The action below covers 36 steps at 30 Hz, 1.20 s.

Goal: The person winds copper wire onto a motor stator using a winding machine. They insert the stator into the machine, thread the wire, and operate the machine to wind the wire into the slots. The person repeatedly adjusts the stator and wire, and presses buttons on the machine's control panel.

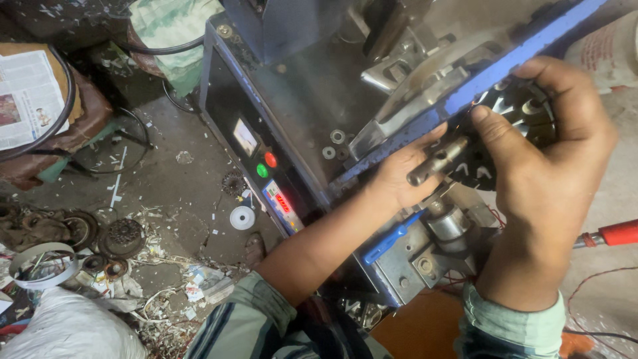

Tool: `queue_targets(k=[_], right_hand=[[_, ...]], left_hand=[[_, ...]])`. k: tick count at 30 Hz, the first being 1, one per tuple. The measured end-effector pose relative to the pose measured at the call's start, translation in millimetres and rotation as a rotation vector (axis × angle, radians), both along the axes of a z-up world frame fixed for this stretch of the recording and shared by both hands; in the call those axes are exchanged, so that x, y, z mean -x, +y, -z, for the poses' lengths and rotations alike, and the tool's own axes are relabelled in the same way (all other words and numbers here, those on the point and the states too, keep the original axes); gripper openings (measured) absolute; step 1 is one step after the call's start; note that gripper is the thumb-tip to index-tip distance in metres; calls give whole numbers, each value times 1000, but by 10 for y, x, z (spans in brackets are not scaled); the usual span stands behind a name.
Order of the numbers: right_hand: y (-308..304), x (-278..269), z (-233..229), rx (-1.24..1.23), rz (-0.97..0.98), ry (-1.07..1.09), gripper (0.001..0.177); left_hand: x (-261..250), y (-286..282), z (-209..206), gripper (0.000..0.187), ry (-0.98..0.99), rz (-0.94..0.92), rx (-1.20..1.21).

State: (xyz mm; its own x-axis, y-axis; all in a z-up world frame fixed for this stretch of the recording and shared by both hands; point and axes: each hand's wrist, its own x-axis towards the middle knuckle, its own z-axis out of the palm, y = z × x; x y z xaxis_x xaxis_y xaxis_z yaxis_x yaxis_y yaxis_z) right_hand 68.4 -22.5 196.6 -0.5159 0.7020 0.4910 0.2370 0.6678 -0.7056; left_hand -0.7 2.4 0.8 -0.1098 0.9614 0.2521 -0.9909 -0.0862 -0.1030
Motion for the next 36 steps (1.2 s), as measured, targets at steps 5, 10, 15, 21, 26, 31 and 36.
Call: queue_targets(k=[5, 10, 15, 21, 26, 31, 36], right_hand=[[-5, 5, 0, 47, -6, 27, 33], [-14, 17, -10, 27, -3, 14, 33], [-25, 14, -11, -3, 1, 3, 31], [-38, 26, -13, 36, 8, 22, 31], [-31, 25, -12, 33, 2, 26, 34], [-15, 11, 2, 30, -18, 27, 32], [-50, 46, -23, 87, -24, 59, 37]], left_hand=[[-11, -5, -3, 37, 10, -3, 38], [-60, 40, 98, 35, -6, 16, 28], [-144, 113, 235, 36, -73, -73, 21], [-159, 134, 268, 35, -88, -85, 31], [-158, 133, 261, 39, -89, -88, 16], [-186, 181, 365, 40, -116, -59, 7], [-197, 230, 371, 36, -100, 8, 113]])
